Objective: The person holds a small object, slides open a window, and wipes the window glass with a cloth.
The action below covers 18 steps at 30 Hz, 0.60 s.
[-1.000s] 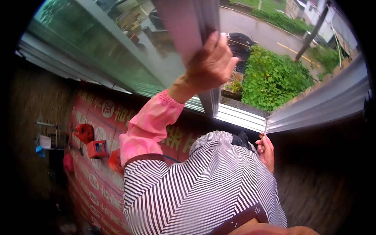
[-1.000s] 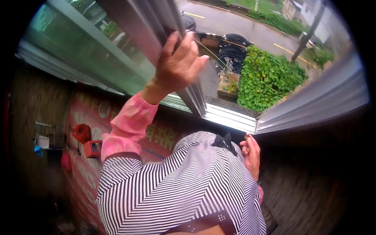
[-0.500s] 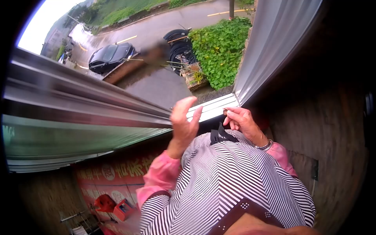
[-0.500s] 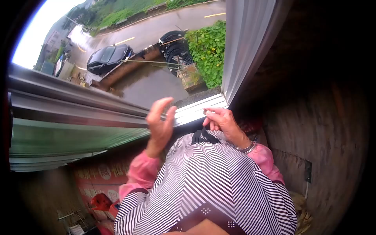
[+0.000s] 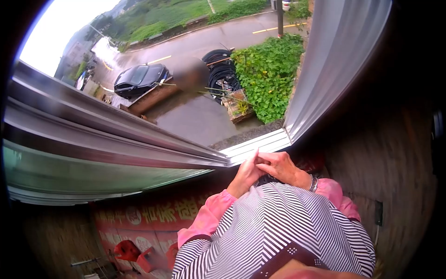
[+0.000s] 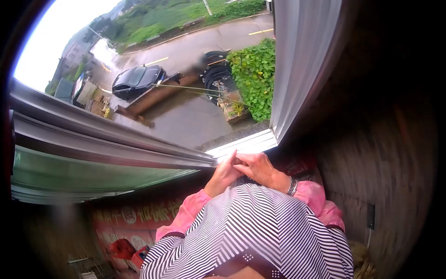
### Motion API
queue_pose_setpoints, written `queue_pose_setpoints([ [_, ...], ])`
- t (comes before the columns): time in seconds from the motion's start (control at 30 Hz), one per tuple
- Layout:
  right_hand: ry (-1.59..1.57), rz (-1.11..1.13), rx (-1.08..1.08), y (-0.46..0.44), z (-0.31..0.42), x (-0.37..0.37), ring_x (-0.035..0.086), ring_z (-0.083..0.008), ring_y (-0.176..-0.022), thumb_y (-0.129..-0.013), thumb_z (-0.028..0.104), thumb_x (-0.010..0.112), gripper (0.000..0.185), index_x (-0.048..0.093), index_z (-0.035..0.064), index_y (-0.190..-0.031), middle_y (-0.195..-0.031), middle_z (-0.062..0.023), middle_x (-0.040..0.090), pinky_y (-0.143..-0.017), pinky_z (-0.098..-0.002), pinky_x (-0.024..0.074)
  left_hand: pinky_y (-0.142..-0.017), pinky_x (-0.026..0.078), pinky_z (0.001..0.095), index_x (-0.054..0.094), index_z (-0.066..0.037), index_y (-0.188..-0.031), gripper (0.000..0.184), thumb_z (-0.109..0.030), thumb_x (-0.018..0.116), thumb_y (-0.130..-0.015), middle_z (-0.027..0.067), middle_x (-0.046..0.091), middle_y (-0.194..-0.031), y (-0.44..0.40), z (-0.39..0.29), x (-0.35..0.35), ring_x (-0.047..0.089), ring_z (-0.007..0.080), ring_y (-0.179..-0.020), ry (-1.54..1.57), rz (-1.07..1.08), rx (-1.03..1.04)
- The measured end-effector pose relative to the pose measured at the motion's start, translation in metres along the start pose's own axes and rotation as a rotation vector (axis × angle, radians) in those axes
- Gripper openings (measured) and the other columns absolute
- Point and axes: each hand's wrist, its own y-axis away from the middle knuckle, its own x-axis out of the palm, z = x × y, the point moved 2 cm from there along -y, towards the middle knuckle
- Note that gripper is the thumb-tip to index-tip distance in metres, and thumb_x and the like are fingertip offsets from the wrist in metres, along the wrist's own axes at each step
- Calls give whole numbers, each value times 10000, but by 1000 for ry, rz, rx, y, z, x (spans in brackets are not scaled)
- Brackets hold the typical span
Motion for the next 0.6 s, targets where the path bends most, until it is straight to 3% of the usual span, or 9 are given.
queue_pose_setpoints([
  [0.07,16,-17,-4,-1,1,0,624,-350,-711,-833,175,634,164,606,32,-906,-790,-176,625,-605,-404,485,-787,511,414,601,-65,-955,389,-430,471,-993,77,616,-918,-5,4,-4,603,218,-870,48,-13,-12],
  [0.2,-2,-117,3,0,3,-1,622,-345,-689,-854,149,621,125,627,32,-897,-761,-173,620,-594,-396,482,-806,503,454,585,-85,-969,334,-410,514,-979,64,605,-888,-3,1,14,591,226,-860,38,-247,-31],
  [0.37,-169,-139,155,7,-11,-1,677,-132,-734,-897,40,587,204,665,-17,-1076,-843,-110,710,-654,-272,548,-827,510,464,600,-77,-1004,251,-314,523,-977,80,647,-887,-16,13,-7,604,234,-845,104,-122,-64],
  [0.47,-320,-161,252,8,-7,-5,640,-100,-695,-906,35,583,188,666,-27,-1063,-781,-82,692,-608,-255,527,-810,523,448,613,-59,-996,254,-292,513,-981,84,652,-858,-15,13,1,614,233,-822,82,-146,-77],
  [0.6,-297,-178,252,13,-6,-13,634,-147,-633,-907,66,579,167,670,-5,-1028,-731,-112,662,-581,-280,500,-764,533,414,627,-32,-971,281,-293,522,-971,101,661,-822,-13,14,7,625,236,-765,66,-168,-92],
])
